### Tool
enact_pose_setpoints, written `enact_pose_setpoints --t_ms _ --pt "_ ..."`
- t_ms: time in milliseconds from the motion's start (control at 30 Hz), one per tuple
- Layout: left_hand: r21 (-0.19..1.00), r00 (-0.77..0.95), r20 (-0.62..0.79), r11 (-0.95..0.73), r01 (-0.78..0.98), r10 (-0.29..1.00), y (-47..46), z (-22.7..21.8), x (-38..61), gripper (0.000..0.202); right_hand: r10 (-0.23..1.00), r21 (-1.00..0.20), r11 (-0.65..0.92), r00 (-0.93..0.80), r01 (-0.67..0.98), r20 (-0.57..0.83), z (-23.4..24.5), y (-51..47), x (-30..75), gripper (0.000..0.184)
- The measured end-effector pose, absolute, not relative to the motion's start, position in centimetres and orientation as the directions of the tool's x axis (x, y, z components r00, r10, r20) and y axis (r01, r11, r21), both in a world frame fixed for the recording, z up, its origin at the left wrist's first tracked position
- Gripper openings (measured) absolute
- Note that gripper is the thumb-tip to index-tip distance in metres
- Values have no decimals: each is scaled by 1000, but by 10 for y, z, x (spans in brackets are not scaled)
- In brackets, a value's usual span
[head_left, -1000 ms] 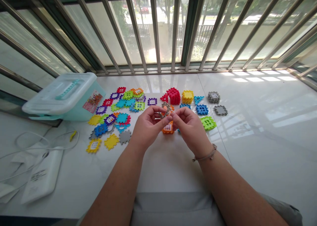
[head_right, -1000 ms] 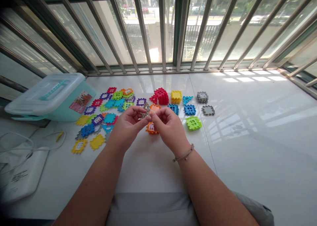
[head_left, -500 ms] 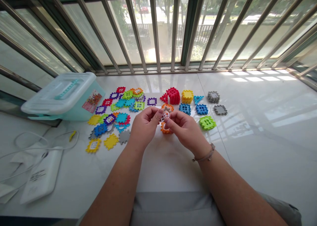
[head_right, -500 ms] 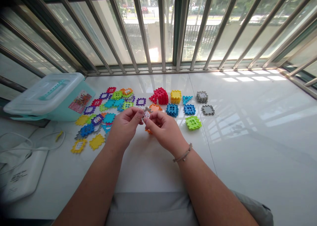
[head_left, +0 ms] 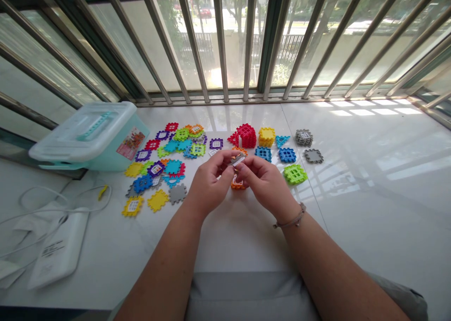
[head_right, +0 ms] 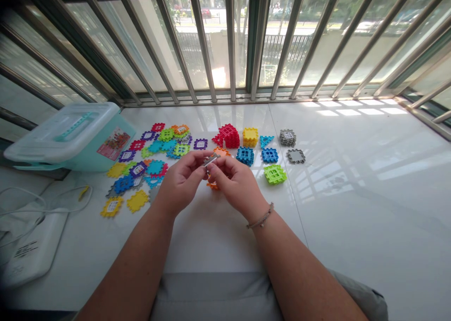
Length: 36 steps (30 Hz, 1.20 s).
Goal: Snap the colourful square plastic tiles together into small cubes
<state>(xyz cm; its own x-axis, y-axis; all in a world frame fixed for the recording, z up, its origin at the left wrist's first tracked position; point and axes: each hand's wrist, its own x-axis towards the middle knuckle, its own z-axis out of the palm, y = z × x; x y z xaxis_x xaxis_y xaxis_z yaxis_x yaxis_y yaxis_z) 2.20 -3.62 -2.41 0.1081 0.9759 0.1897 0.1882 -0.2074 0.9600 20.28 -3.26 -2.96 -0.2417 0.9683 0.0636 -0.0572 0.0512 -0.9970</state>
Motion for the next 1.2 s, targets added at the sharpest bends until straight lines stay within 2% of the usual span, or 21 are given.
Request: enact_pose_setpoints --t_ms 133,433,700,800,1033,1200 --pt "951 129 190 -215 224 973 -37 -23 23 37 970 -995 61 -229 -75 77 -32 -32 203 44" --pt "956 -61 107 -86 281 992 -24 -34 12 39 976 -999 45 -210 -21 49 -33 -32 202 48" --pt "821 54 4 -34 571 999 -25 -27 15 38 969 -999 37 -243 4 35 -36 -31 202 44" --pt "801 78 -37 -17 599 996 -27 -22 17 39 965 -1000 25 -262 8 22 -36 -31 203 40" --pt "793 76 -30 -22 609 997 -25 -23 16 27 941 -996 -6 -336 94 -38 -38 -32 202 27" --pt "778 74 -19 -31 627 997 -26 -24 17 27 937 -993 1 -347 116 -39 -41 -32 203 23"
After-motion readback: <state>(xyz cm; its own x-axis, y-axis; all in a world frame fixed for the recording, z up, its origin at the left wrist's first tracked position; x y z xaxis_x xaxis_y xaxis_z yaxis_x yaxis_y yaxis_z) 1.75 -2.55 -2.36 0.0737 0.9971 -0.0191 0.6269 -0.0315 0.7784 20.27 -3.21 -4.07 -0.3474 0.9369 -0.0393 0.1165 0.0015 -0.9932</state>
